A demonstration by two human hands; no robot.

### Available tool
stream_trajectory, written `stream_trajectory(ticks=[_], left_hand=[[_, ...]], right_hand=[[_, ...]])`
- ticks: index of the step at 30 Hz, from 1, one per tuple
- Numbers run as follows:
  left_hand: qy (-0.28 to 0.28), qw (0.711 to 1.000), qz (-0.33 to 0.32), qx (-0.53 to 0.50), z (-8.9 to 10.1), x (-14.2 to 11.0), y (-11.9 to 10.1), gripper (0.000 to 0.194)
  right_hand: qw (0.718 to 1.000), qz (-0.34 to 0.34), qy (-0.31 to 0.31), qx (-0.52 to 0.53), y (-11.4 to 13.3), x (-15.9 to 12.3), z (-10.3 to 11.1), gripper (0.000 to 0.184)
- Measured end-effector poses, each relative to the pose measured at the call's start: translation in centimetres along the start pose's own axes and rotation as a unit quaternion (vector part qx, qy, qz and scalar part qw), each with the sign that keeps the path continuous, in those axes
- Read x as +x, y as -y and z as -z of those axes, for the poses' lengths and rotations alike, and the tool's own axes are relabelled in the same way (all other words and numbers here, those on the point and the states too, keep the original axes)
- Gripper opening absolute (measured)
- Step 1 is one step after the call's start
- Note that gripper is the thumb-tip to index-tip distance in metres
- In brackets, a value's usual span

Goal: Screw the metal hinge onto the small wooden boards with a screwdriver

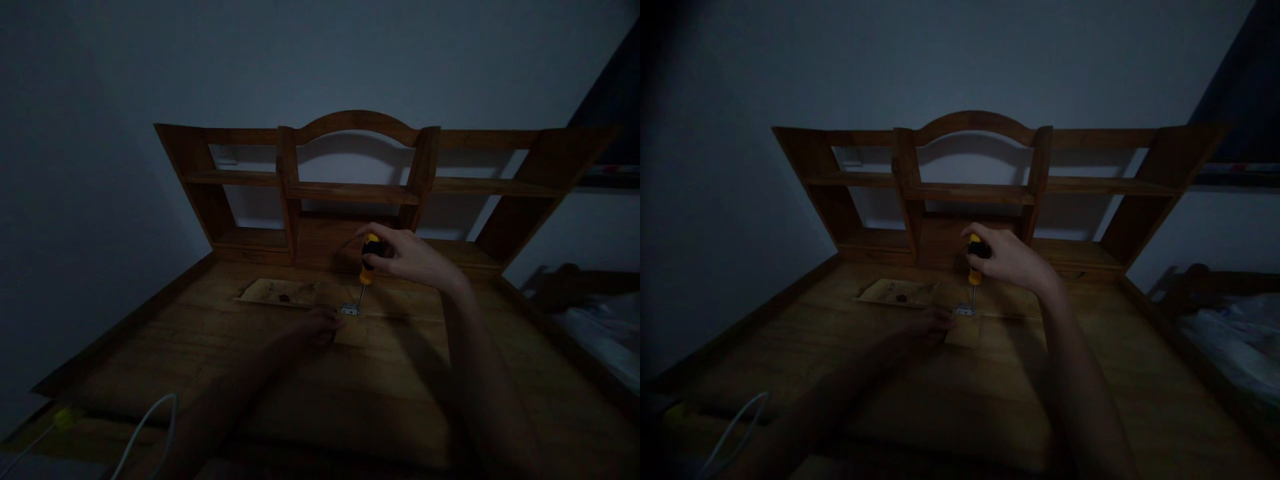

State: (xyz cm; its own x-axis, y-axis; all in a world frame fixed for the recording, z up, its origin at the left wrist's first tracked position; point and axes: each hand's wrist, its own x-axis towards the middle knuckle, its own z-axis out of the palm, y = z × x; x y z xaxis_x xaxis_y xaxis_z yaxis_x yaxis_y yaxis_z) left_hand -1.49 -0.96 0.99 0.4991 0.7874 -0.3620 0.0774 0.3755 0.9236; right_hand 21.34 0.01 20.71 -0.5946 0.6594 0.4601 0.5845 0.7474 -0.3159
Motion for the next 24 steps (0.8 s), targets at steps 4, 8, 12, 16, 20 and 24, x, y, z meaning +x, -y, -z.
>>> stream_trajectory(ticks=[4,8,12,16,20,24], left_hand=[[0.013,1.0,0.004,0.002,0.3,0.5,0.5,0.035],[0.017,1.0,0.001,0.013,0.4,0.6,0.6,0.04],[0.023,1.0,-0.008,-0.003,0.4,0.6,0.7,0.041],[0.017,1.0,-0.011,0.005,0.5,0.8,1.0,0.04],[0.017,1.0,-0.011,-0.023,0.7,0.9,1.2,0.036],[0.026,0.999,-0.017,-0.022,0.5,0.7,1.0,0.037]], right_hand=[[1.0,-0.009,-0.014,0.019,0.0,0.1,0.0,0.031],[0.999,-0.01,-0.034,0.017,-0.3,0.3,-0.2,0.032],[0.999,-0.016,0.029,0.036,-0.5,-0.1,0.2,0.045],[0.995,-0.009,0.083,0.054,-0.3,-0.4,0.6,0.052],[1.0,-0.011,0.023,0.009,0.0,0.1,-0.3,0.043],[0.998,-0.037,-0.027,-0.042,-0.3,0.6,-1.2,0.042]])
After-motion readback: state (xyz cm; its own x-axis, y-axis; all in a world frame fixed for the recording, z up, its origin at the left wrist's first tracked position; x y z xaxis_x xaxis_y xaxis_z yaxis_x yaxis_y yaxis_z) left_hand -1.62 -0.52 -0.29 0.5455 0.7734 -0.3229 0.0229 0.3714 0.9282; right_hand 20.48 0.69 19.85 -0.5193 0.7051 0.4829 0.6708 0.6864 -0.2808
